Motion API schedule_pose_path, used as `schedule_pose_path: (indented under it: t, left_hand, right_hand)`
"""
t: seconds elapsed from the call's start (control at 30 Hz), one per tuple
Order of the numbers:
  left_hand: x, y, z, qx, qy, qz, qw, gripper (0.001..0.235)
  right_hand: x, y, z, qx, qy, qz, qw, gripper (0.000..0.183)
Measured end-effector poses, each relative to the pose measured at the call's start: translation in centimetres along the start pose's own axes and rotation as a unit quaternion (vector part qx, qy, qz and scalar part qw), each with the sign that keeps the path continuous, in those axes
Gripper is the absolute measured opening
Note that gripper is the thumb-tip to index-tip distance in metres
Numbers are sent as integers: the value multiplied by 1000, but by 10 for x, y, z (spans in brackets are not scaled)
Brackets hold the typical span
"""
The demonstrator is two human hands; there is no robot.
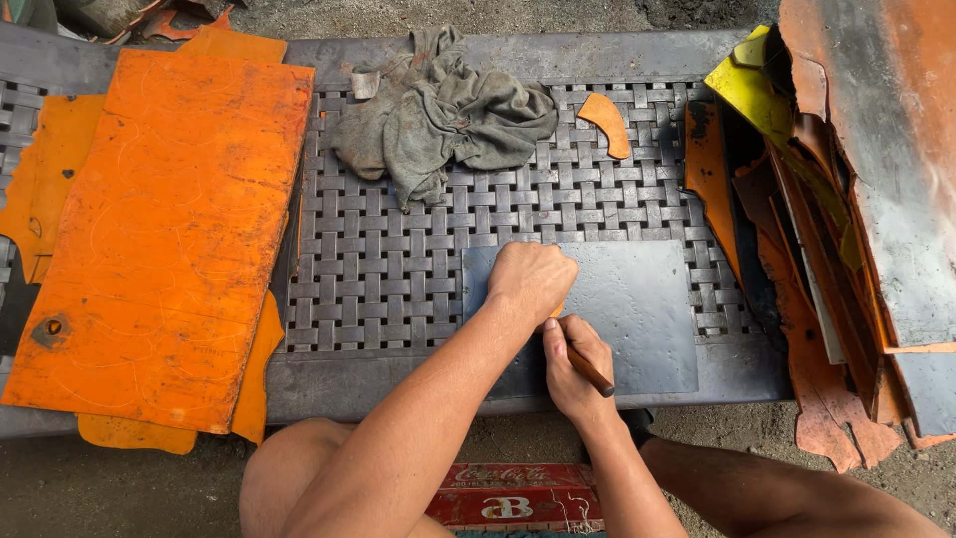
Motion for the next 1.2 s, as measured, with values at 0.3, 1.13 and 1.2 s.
schedule_pose_path:
  t: [0.3,1.13,1.2]
  left_hand:
    - [18,-11,-5,7,-32,-7,999,12]
    - [69,-57,-79,-64,-272,164,946,12]
    - [67,-57,-80,-59,-276,166,945,13]
  right_hand:
    - [-108,-15,9,79,111,-107,985,29]
    - [82,-120,24,10,173,547,819,37]
    - [84,-119,26,6,163,549,820,37]
Point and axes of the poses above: each hand's wrist, its own y-axis away from the middle knuckle, its own x-axis out of the palm, z = x × y, the point moved 10 cm from there along -y, towards the middle knuckle, and after that the axes turned 6 degrees about y, right-handed, at the moved point
